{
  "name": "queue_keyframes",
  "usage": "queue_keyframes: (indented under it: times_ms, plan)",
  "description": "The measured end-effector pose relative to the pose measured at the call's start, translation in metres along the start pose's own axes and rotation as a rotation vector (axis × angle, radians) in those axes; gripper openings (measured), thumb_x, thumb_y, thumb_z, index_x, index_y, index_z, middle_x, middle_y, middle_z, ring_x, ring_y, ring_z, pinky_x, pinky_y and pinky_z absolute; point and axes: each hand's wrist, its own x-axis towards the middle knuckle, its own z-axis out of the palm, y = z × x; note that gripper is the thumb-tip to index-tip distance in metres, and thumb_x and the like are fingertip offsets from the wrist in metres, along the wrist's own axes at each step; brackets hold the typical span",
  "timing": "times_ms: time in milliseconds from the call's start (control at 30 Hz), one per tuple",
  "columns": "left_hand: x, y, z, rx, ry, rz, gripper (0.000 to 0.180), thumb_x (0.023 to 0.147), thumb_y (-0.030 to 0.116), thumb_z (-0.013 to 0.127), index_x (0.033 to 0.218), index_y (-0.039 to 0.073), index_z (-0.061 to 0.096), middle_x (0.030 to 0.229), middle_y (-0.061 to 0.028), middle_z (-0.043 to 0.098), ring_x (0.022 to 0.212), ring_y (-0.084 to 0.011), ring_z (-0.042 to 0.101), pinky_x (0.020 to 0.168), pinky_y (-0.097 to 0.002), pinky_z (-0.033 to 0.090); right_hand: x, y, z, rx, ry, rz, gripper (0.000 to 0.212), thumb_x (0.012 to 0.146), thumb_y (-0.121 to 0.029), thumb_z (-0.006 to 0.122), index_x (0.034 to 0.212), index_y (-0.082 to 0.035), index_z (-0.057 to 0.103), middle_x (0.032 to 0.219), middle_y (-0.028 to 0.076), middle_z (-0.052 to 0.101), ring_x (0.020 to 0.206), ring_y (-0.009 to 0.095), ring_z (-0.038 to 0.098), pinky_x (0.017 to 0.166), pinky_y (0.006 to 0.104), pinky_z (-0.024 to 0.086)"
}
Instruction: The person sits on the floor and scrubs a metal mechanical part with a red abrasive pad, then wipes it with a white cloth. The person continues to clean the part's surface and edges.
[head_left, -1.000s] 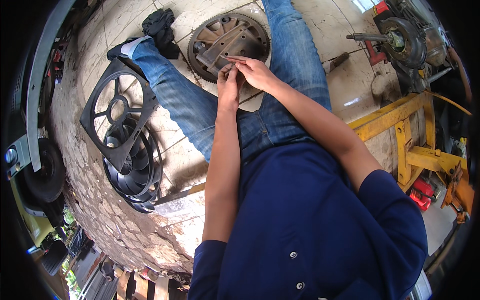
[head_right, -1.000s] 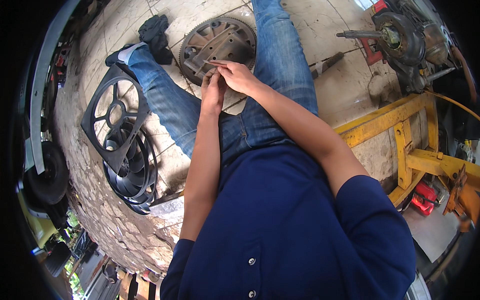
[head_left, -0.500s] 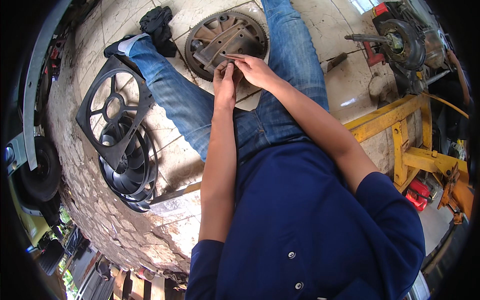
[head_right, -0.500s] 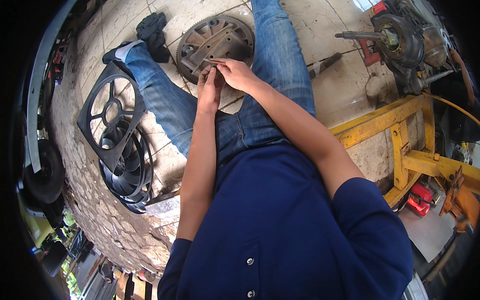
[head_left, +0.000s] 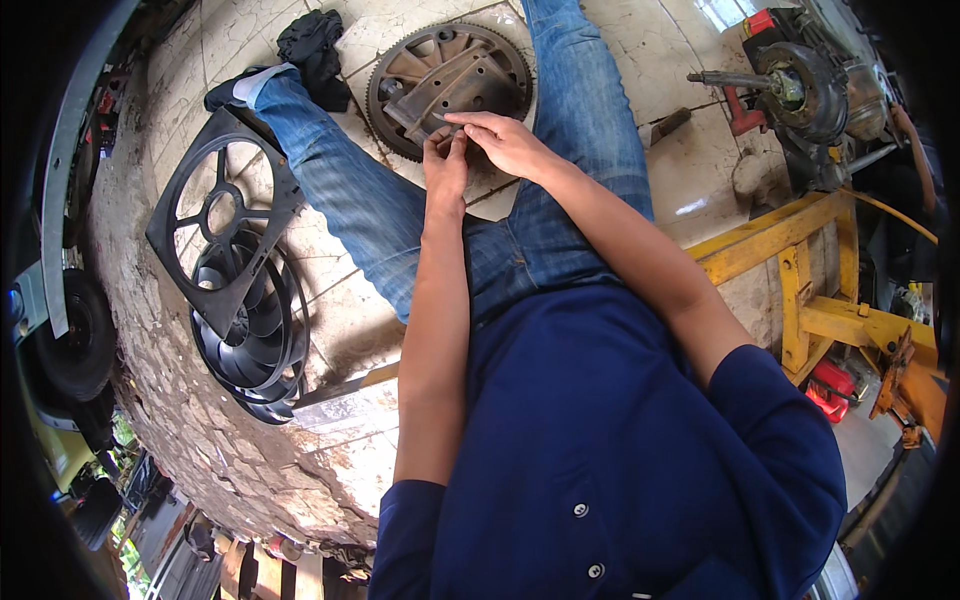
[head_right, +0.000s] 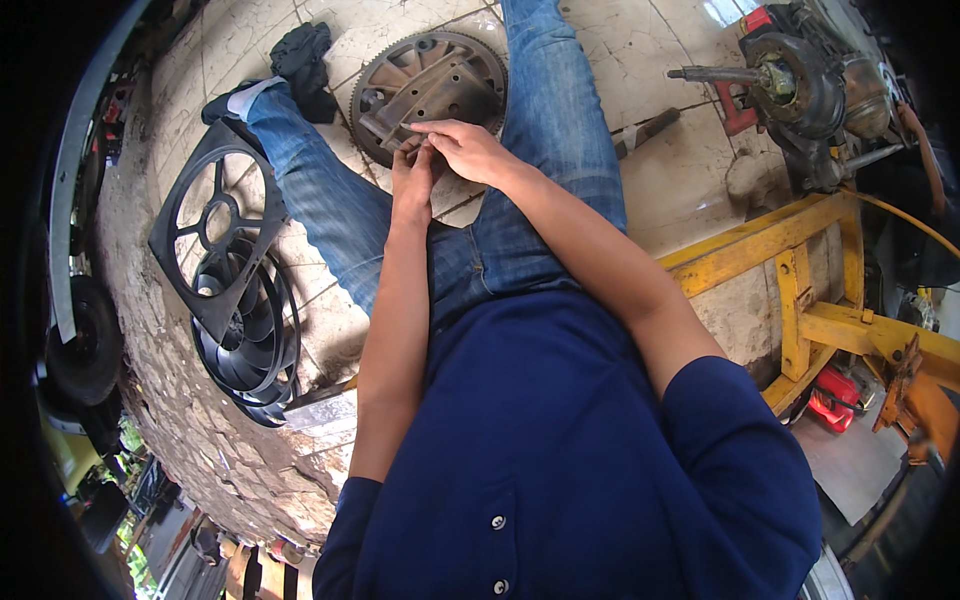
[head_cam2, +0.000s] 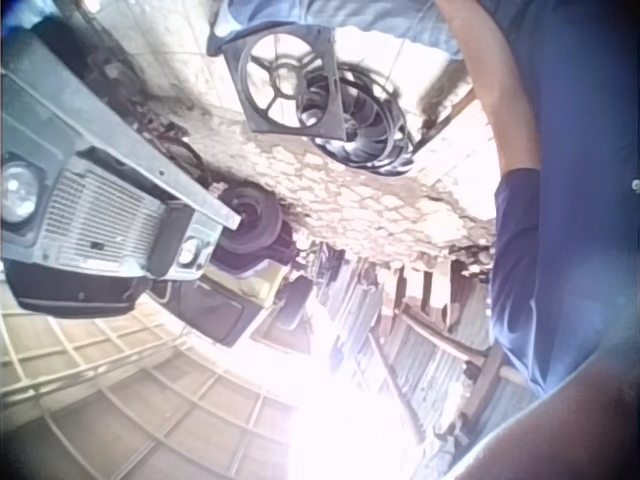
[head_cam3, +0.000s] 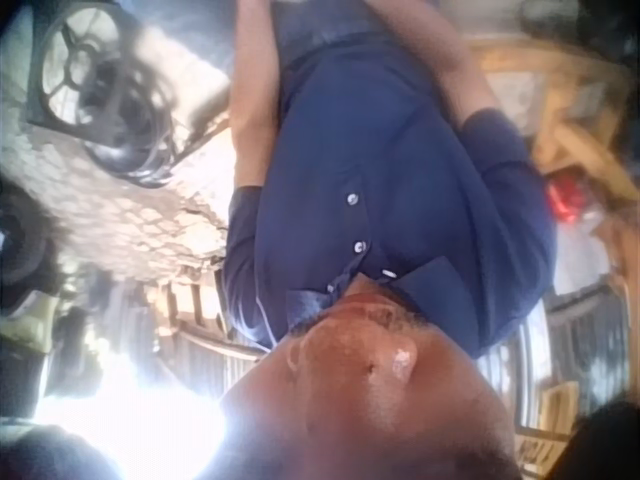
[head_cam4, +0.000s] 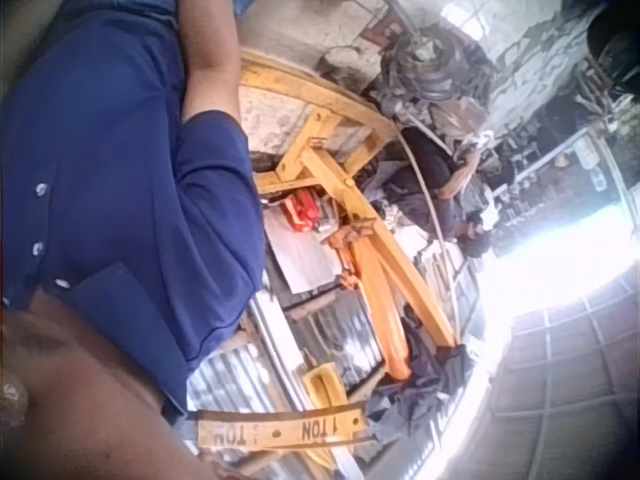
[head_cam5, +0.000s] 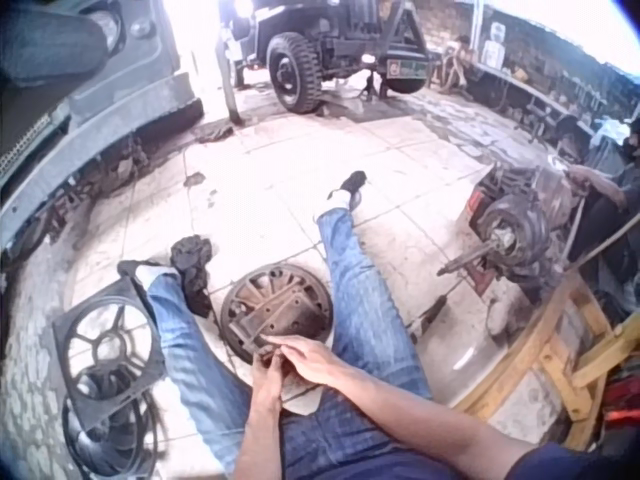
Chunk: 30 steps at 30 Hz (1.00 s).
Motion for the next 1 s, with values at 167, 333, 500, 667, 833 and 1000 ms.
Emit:
queue_keyframes:
  times_ms: [167, 333, 500, 667, 833, 1000]
  plan:
    - [-0.007, 0.008, 0.004, -0.020, -0.065, 0.000, 0.034, 0.097, 0.019, 0.056, 0.126, 0.003, 0.045, 0.119, -0.0122, 0.057, 0.107, -0.0212, 0.059, 0.091, -0.0351, 0.051, 0.001, -0.003, -0.001, -0.037, 0.040, 0.057, 0.032, 0.100, -0.018, 0.044, 0.128, -0.015, 0.060, 0.125, 0.012, 0.063, 0.113, 0.025, 0.060, 0.097, 0.0313, 0.045]
    - [-0.016, 0.019, 0.011, -0.112, -0.126, -0.007, 0.036, 0.098, 0.019, 0.055, 0.128, 0.002, 0.044, 0.121, -0.0132, 0.056, 0.109, -0.0210, 0.058, 0.093, -0.0353, 0.050, 0.005, 0.011, -0.001, 0.033, 0.063, 0.069, 0.032, 0.100, -0.017, 0.043, 0.127, -0.015, 0.060, 0.123, 0.012, 0.064, 0.112, 0.026, 0.061, 0.096, 0.0320, 0.046]
    - [-0.013, 0.016, 0.011, -0.147, -0.146, 0.045, 0.034, 0.098, 0.017, 0.055, 0.127, 0.002, 0.044, 0.121, -0.0136, 0.055, 0.108, -0.0220, 0.058, 0.093, -0.0366, 0.050, 0.006, 0.008, -0.002, 0.038, 0.092, 0.033, 0.032, 0.100, -0.018, 0.044, 0.128, -0.014, 0.060, 0.124, 0.012, 0.063, 0.113, 0.026, 0.061, 0.096, 0.0325, 0.046]
    - [-0.004, 0.006, 0.003, -0.052, 0.043, 0.082, 0.031, 0.097, 0.016, 0.057, 0.123, 0.004, 0.046, 0.116, -0.0101, 0.056, 0.103, -0.0181, 0.058, 0.083, -0.0320, 0.051, -0.003, -0.020, 0.001, -0.033, 0.052, -0.049, 0.033, 0.102, -0.016, 0.043, 0.132, -0.012, 0.056, 0.131, 0.009, 0.060, 0.118, 0.024, 0.058, 0.099, 0.0329, 0.045]
    - [-0.009, 0.015, 0.005, -0.218, 0.015, 0.046, 0.032, 0.097, 0.012, 0.057, 0.124, 0.003, 0.044, 0.115, -0.0112, 0.058, 0.099, -0.0181, 0.061, 0.083, -0.0318, 0.053, -0.003, -0.028, 0.001, -0.065, 0.068, -0.076, 0.033, 0.101, -0.016, 0.044, 0.131, -0.014, 0.057, 0.129, 0.010, 0.061, 0.114, 0.026, 0.061, 0.094, 0.0338, 0.049]
    - [-0.010, 0.018, 0.009, -0.310, 0.031, 0.042, 0.025, 0.096, 0.010, 0.057, 0.118, -0.002, 0.051, 0.108, -0.0109, 0.061, 0.095, -0.0185, 0.063, 0.084, -0.0310, 0.052, -0.006, -0.032, 0.000, -0.115, 0.103, -0.179, 0.032, 0.101, -0.014, 0.044, 0.130, -0.012, 0.057, 0.127, 0.011, 0.061, 0.112, 0.027, 0.062, 0.092, 0.0349, 0.050]
